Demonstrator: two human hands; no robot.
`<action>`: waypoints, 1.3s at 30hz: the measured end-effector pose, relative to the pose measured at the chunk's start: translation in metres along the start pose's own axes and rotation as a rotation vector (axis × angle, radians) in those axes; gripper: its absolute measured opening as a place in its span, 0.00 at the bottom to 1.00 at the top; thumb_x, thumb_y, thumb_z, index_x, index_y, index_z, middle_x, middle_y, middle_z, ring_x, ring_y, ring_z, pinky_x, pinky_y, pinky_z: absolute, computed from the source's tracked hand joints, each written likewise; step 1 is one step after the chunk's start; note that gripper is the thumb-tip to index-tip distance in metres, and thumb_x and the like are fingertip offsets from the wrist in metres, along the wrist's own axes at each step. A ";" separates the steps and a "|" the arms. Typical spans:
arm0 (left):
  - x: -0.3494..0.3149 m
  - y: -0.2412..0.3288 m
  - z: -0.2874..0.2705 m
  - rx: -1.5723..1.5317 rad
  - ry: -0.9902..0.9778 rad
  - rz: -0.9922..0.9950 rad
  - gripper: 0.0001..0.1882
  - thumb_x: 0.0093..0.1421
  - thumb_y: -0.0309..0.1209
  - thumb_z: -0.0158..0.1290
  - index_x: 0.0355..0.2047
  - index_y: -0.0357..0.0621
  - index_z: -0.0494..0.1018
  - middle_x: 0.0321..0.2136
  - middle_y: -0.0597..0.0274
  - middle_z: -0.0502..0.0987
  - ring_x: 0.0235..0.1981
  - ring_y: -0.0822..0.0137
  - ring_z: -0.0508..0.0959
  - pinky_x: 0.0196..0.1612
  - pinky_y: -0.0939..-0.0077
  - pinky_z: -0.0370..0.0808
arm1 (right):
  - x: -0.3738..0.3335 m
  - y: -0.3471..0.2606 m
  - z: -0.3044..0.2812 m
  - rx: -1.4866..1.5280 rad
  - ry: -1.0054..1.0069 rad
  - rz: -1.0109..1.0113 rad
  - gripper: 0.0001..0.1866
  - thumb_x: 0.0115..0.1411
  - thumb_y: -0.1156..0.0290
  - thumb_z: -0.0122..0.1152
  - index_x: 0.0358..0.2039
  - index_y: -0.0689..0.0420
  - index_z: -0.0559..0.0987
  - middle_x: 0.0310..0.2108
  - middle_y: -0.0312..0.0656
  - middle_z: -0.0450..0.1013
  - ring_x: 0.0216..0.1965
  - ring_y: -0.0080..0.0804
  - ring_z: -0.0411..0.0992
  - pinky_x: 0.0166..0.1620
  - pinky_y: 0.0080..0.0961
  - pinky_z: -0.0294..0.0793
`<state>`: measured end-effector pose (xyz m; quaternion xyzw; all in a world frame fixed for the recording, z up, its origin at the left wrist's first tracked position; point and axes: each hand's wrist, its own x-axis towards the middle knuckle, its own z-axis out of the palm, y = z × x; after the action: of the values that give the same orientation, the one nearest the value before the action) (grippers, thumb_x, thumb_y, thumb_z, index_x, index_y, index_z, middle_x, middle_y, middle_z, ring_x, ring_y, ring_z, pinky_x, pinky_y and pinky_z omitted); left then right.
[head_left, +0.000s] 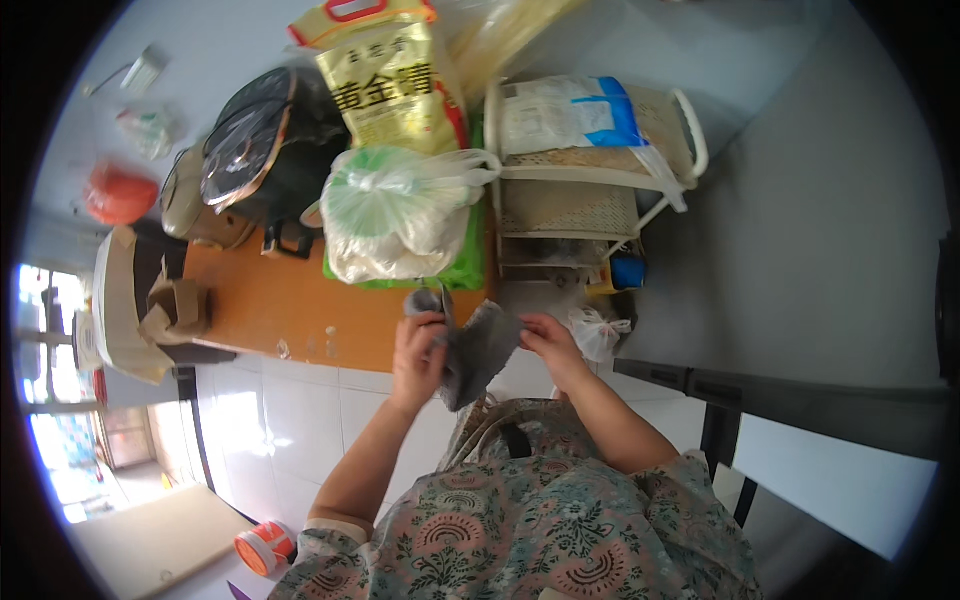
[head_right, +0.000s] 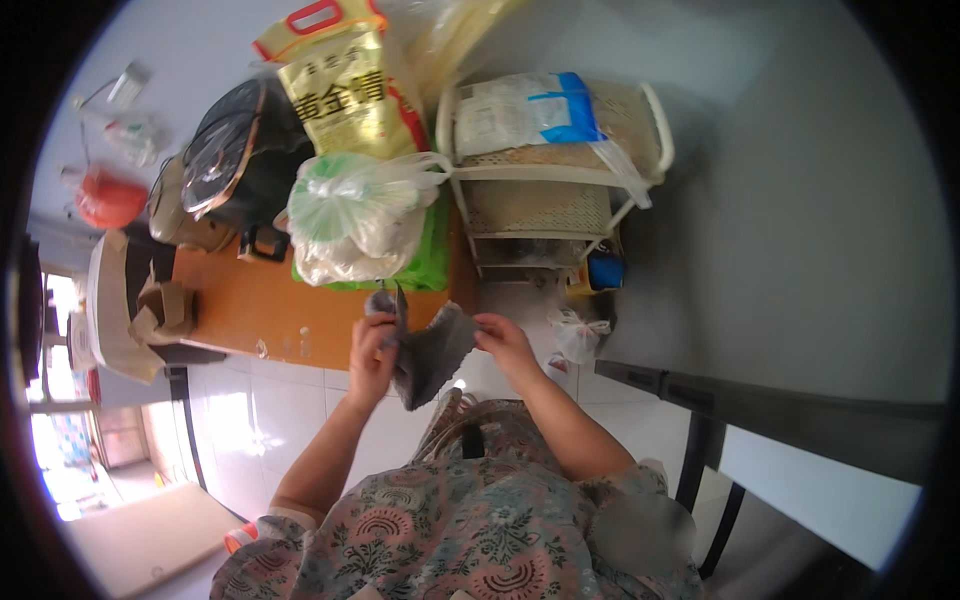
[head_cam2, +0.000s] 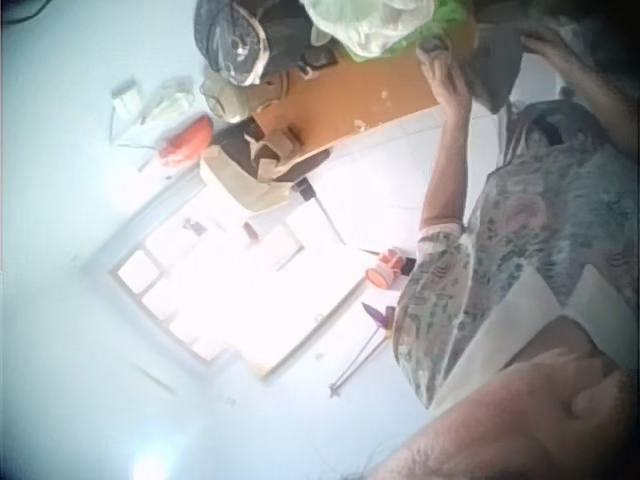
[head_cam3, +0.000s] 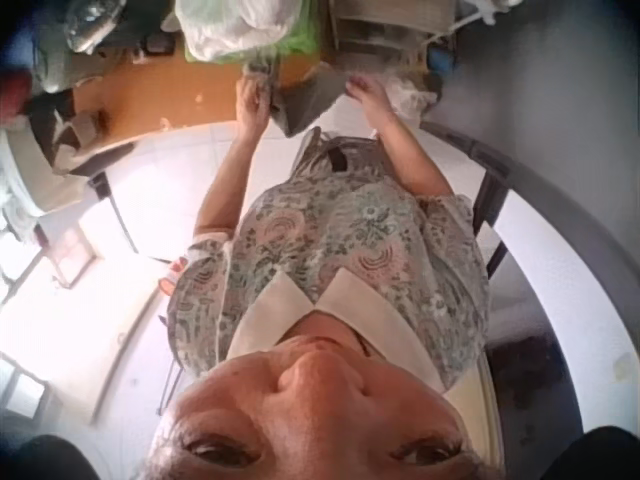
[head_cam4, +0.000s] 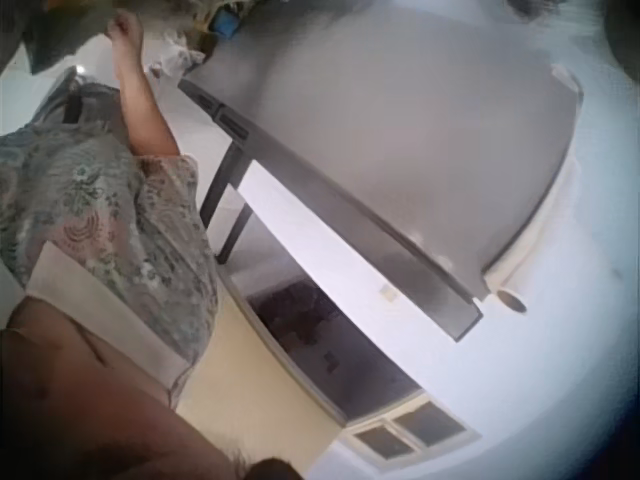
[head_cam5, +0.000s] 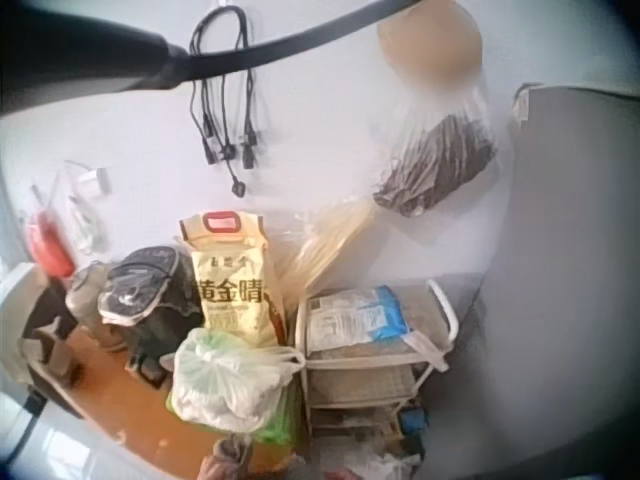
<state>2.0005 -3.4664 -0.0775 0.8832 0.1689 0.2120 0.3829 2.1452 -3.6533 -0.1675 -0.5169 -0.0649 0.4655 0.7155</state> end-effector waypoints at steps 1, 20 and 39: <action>0.009 0.009 0.012 0.034 -0.080 0.181 0.16 0.42 0.16 0.53 0.34 0.43 0.72 0.51 0.49 0.67 0.53 0.49 0.66 0.53 0.60 0.66 | -0.001 -0.009 0.007 0.006 -0.032 -0.016 0.16 0.59 0.78 0.54 0.48 0.61 0.70 0.43 0.41 0.70 0.44 0.27 0.69 0.48 0.23 0.70; 0.098 0.085 0.225 -0.113 -0.505 -0.107 0.27 0.44 0.22 0.51 0.49 0.44 0.65 0.42 0.48 0.70 0.46 0.46 0.71 0.47 0.62 0.70 | 0.015 -0.034 -0.203 -0.528 0.641 -0.191 0.09 0.57 0.75 0.53 0.39 0.56 0.76 0.36 0.41 0.73 0.36 0.32 0.74 0.38 0.27 0.73; 0.125 -0.023 0.325 -0.220 -0.724 -0.076 0.26 0.45 0.23 0.53 0.48 0.42 0.68 0.48 0.49 0.69 0.50 0.48 0.70 0.53 0.62 0.68 | 0.292 0.073 -0.433 -1.485 0.558 0.403 0.25 0.60 0.67 0.50 0.58 0.50 0.61 0.58 0.43 0.60 0.60 0.41 0.55 0.59 0.37 0.59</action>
<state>2.2675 -3.5908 -0.2650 0.8476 0.0314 -0.1113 0.5178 2.5127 -3.7309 -0.5370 -0.9546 -0.0819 0.2752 0.0789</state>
